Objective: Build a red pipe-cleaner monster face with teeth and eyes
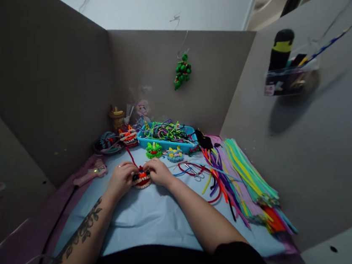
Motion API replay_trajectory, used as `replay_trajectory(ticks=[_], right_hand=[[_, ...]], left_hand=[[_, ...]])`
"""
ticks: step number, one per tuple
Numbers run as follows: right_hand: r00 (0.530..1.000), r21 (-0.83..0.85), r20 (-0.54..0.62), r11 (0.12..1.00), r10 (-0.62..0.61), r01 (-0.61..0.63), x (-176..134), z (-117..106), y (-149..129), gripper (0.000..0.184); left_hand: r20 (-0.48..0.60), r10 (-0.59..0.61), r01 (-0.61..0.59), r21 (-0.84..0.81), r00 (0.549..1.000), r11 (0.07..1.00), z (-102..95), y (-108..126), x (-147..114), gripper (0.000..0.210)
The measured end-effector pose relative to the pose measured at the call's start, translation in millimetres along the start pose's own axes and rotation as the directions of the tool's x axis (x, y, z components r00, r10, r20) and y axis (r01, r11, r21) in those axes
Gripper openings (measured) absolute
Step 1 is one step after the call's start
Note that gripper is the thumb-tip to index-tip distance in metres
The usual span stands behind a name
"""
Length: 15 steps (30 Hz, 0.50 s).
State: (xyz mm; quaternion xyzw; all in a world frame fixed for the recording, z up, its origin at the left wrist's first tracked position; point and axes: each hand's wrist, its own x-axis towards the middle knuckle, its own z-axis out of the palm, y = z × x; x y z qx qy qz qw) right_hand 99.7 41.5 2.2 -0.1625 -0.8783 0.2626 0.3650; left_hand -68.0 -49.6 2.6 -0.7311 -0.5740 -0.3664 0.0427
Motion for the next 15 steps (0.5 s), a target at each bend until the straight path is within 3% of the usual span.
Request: replay_trajectory(ticks=[15], right_hand=[[0.987, -0.086, 0.089, 0.986, -0.133, 0.14, 1.4, 1.2, 3.9, 0.042]], left_hand=[[0.04, 0.027, -0.032, 0.121, 0.999, 0.992, -1.6, 1.2, -0.9, 0.032]])
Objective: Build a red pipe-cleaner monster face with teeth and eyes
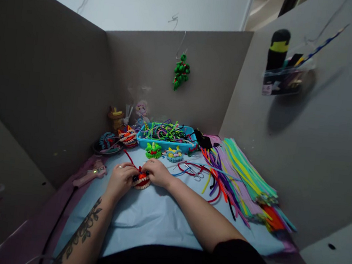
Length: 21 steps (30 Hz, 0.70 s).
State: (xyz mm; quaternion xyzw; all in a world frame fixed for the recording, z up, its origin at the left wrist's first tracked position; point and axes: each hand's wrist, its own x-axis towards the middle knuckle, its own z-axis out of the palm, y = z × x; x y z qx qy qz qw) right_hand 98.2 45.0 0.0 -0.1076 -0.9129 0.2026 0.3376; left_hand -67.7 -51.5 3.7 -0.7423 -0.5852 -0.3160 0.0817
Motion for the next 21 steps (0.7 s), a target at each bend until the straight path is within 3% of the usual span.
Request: replay_trajectory(ticks=[7, 10, 17, 21], right_hand=[[0.978, 0.077, -0.11, 0.983, 0.177, -0.169, 3.0, -0.6, -0.2, 0.037], [0.975, 0.075, -0.133, 0.983, 0.177, -0.168, 10.5, 0.0, -3.9, 0.028], [0.986, 0.049, -0.095, 0.99, 0.136, -0.132, 22.4, 2.7, -4.3, 0.013], [0.974, 0.1, -0.146, 0.982, 0.176, -0.162, 20.7, 10.0, 2.6, 0.013]], left_hand=[[-0.074, -0.079, 0.072, -0.104, 0.994, 0.992, -1.4, 0.5, 1.2, 0.032], [-0.09, -0.107, 0.094, -0.138, 0.99, 0.986, -1.9, 1.1, 2.5, 0.032], [-0.057, 0.011, -0.018, -0.121, 0.998, 0.992, 3.9, -3.6, 2.9, 0.034], [-0.073, 0.054, -0.06, -0.07, 0.996, 0.996, 7.2, -5.7, 2.0, 0.032]])
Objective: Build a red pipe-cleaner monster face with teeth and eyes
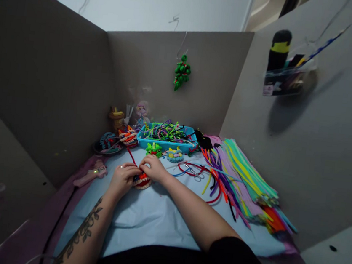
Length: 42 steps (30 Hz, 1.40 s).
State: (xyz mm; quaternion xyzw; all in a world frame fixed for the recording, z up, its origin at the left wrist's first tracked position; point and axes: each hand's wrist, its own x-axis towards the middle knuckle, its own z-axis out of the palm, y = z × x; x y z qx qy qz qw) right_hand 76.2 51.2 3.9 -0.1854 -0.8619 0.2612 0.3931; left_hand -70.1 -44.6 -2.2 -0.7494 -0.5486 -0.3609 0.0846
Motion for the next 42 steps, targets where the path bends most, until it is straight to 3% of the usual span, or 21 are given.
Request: replay_trajectory(ticks=[6, 11, 14, 22, 33, 38, 42], right_hand=[[0.989, 0.089, -0.087, 0.99, 0.12, -0.112, -4.0, 8.4, 1.9, 0.013], [0.983, 0.099, -0.086, 0.983, 0.165, -0.156, -5.6, -0.7, -0.2, 0.013], [0.989, 0.037, -0.075, 0.992, 0.127, -0.125, -9.3, -9.3, 2.4, 0.015], [0.993, -0.188, 0.032, 0.975, -0.11, 0.114, -19.1, -13.6, 6.1, 0.014], [0.989, -0.205, 0.075, 0.968, -0.13, 0.143, -16.6, -8.9, 8.8, 0.02], [1.0, -0.139, -0.008, 0.99, -0.02, 0.019, -13.4, -14.7, 7.8, 0.022], [1.0, -0.1, -0.003, 0.995, 0.017, -0.017, -7.1, -15.1, 2.2, 0.019]], left_hand=[[0.061, -0.008, 0.006, 0.03, 0.998, 1.0, -1.0, 1.6, 0.9, 0.032], [0.04, -0.062, 0.062, -0.004, 0.997, 0.998, -4.3, 3.0, 0.9, 0.033], [0.003, -0.091, 0.091, -0.026, 0.996, 0.995, -5.6, 2.9, 0.5, 0.033], [0.041, -0.083, 0.085, -0.043, 0.996, 0.995, -3.0, 1.4, 0.7, 0.031], [0.044, -0.096, 0.099, -0.064, 0.994, 0.993, -4.1, 4.5, 1.6, 0.031], [-0.083, -0.171, 0.163, -0.088, 0.982, 0.983, -3.2, -0.8, 0.3, 0.03], [-0.228, -0.366, 0.343, -0.132, 0.902, 0.93, 2.0, -11.0, 0.0, 0.028]])
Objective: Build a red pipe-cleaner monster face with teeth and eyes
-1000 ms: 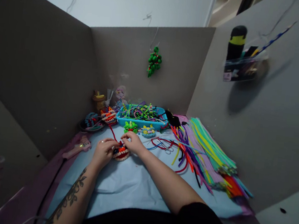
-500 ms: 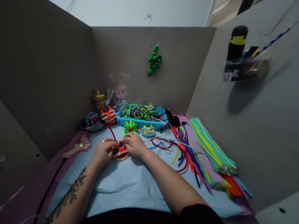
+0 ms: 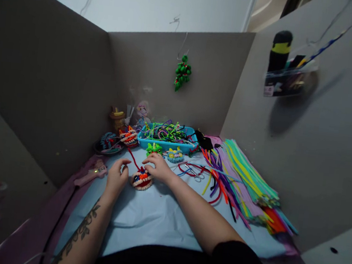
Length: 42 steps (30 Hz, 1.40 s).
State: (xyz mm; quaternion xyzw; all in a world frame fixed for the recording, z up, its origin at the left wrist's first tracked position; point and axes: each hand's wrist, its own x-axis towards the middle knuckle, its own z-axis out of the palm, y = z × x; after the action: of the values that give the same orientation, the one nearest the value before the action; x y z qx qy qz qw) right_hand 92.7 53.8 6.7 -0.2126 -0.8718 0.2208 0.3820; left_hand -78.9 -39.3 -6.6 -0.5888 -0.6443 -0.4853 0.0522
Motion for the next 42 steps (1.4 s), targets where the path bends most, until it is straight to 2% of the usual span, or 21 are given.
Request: replay_trajectory(ticks=[2, 5, 11, 16, 18, 20, 23, 27, 31, 36, 42], right_hand=[[0.999, 0.009, 0.037, 1.0, -0.023, 0.023, 3.4, 3.4, -3.7, 0.016], [0.997, -0.003, 0.069, 1.0, -0.024, 0.024, 7.6, 9.5, -8.8, 0.007], [0.994, -0.016, -0.031, 0.994, 0.108, -0.108, 11.4, 13.8, -12.8, 0.01], [0.98, 0.012, 0.021, 0.98, 0.198, -0.198, 14.5, 7.9, -2.3, 0.011], [0.974, 0.077, -0.005, 0.972, 0.225, -0.224, 15.0, 0.9, 3.3, 0.016], [0.97, 0.111, -0.035, 0.965, 0.242, -0.237, 14.0, -6.4, 6.7, 0.017], [0.98, 0.094, 0.042, 0.976, 0.195, -0.198, 9.8, -10.9, 5.5, 0.02], [0.988, 0.083, 0.116, 0.99, 0.103, -0.113, 6.3, -3.4, -0.7, 0.022], [0.989, 0.083, 0.132, 0.994, 0.067, -0.078, 6.2, 3.9, -1.0, 0.017], [0.984, 0.104, 0.087, 0.981, 0.156, -0.165, -0.3, 7.1, 1.6, 0.014], [0.982, 0.117, 0.01, 0.975, 0.191, -0.19, -3.7, 3.4, -1.5, 0.02]], left_hand=[[0.02, -0.078, 0.079, -0.017, 0.997, 0.997, 3.7, -4.6, 1.1, 0.026], [0.107, -0.126, 0.132, -0.046, 0.986, 0.99, 9.6, -9.5, 2.1, 0.026], [0.182, -0.164, 0.183, -0.089, 0.97, 0.979, 16.0, -14.5, 2.1, 0.029], [0.237, -0.198, 0.226, -0.094, 0.951, 0.97, 14.9, -13.8, 2.4, 0.029], [0.253, -0.207, 0.242, -0.116, 0.945, 0.963, 14.1, -11.7, 2.4, 0.028], [0.275, -0.198, 0.249, -0.167, 0.941, 0.954, 12.9, -8.2, 2.0, 0.028], [0.358, -0.146, 0.249, -0.262, 0.922, 0.932, 10.1, -1.8, -0.1, 0.038], [0.466, -0.046, 0.22, -0.327, 0.884, 0.919, 7.3, 5.0, -4.6, 0.059], [0.521, -0.027, 0.246, -0.357, 0.853, 0.901, 9.1, 7.3, -7.1, 0.073], [0.511, -0.016, 0.207, -0.319, 0.859, 0.925, 16.6, 1.5, -8.1, 0.08], [0.465, 0.02, 0.13, -0.29, 0.885, 0.948, 17.5, -4.7, -10.1, 0.079]])
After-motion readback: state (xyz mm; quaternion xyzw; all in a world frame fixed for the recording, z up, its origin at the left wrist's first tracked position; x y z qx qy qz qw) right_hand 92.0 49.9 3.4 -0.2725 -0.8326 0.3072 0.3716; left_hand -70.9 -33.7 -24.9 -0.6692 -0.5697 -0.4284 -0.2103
